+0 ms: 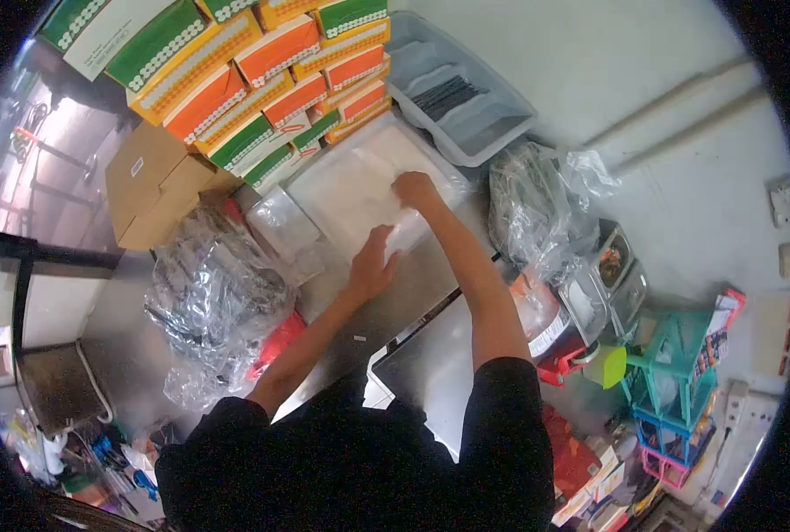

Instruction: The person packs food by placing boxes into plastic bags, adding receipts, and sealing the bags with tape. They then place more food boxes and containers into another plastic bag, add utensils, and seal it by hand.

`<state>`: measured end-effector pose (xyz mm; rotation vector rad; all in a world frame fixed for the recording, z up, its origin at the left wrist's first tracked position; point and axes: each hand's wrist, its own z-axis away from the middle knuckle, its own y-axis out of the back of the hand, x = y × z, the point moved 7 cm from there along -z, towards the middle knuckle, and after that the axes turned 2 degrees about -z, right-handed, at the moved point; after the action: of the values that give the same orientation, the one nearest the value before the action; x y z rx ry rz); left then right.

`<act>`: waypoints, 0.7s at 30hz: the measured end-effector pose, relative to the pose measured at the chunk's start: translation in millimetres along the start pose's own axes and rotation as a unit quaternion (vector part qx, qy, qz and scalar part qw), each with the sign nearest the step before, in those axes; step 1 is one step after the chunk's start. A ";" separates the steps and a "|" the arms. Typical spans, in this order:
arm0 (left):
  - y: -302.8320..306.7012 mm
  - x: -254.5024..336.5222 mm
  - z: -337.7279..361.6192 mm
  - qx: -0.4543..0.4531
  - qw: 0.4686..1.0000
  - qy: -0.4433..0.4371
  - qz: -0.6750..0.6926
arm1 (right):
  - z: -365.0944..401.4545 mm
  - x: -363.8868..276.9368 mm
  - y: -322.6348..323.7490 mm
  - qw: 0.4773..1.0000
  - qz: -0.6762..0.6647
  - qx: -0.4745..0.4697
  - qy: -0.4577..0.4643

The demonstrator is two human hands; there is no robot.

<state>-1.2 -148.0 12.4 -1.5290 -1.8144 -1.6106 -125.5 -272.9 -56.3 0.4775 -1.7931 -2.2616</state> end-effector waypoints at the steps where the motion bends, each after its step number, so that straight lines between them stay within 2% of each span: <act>1: -1.3 -3.0 -2.2 -0.007 1.000 -0.006 0.008 | 0.7 -1.9 0.8 1.000 0.010 0.020 -0.003; 2: -3.6 -13.5 -6.4 -0.021 0.999 0.026 -0.015 | 7.8 -4.8 15.2 1.000 0.013 0.022 -0.018; 4: -10.4 -28.7 -11.2 -0.060 0.993 0.097 -0.024 | 36.6 -8.8 72.8 0.979 -0.090 0.180 -0.023; 5: -14.7 -29.1 -11.3 -0.070 0.994 0.086 -0.015 | 52.1 -12.1 92.0 0.979 -0.084 0.181 -0.040; 7: -13.7 -32.0 -12.6 0.004 0.997 0.030 -0.069 | 85.9 -16.6 147.1 0.911 -0.282 0.302 -0.002; 9: -27.4 -57.0 -4.5 -0.024 0.989 0.083 -0.118 | 116.3 3.2 185.2 0.863 -0.323 0.383 -0.072; 11: -60.0 -120.4 5.9 0.019 0.987 0.008 -0.160 | 157.9 -6.5 239.7 0.840 -0.327 0.405 -0.156; 12: -47.7 -86.0 -0.7 -0.080 0.989 0.107 -0.067 | 176.2 -15.4 254.2 0.767 -0.413 0.479 -0.103; 13: -60.2 -101.5 -3.9 -0.136 0.983 0.077 -0.100 | 194.8 -20.9 266.9 0.718 -0.397 0.561 -0.106; 14: -59.8 -92.0 -11.4 -0.114 0.981 0.069 -0.143 | 210.0 -24.6 272.3 0.667 -0.511 0.518 -0.160; 15: -63.5 -96.7 -21.2 -0.147 0.988 0.032 -0.029 | 215.1 -16.5 257.7 0.528 -0.593 0.596 -0.124; 16: -86.5 -149.1 -27.1 -0.125 0.962 0.071 0.230 | 240.0 -36.6 266.6 0.488 -0.610 0.609 -0.136; 17: -36.4 -15.7 -28.1 -0.157 0.882 0.215 0.389 | 252.4 -45.6 258.7 0.486 -0.625 0.595 -0.138; 18: -20.3 13.3 -35.9 -0.170 0.789 0.236 0.541 | 260.4 -55.9 252.7 0.484 -0.644 0.577 -0.134; 19: -7.6 26.4 -35.0 -0.171 0.673 0.256 0.673 | 272.8 -70.1 239.6 0.418 -0.717 0.540 -0.142; 20: -1.7 40.7 -30.5 -0.187 0.672 0.252 0.671 | 288.7 -86.0 228.6 0.348 -0.784 0.494 -0.143; 21: 19.3 55.9 -32.1 -0.162 0.802 0.128 0.561 | 313.3 -98.7 229.3 0.344 -0.779 0.505 -0.141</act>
<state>-21.4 -149.9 76.5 -1.8230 -0.2490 -1.3522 -161.0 -8.2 242.3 3.3309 -3.3964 -0.4438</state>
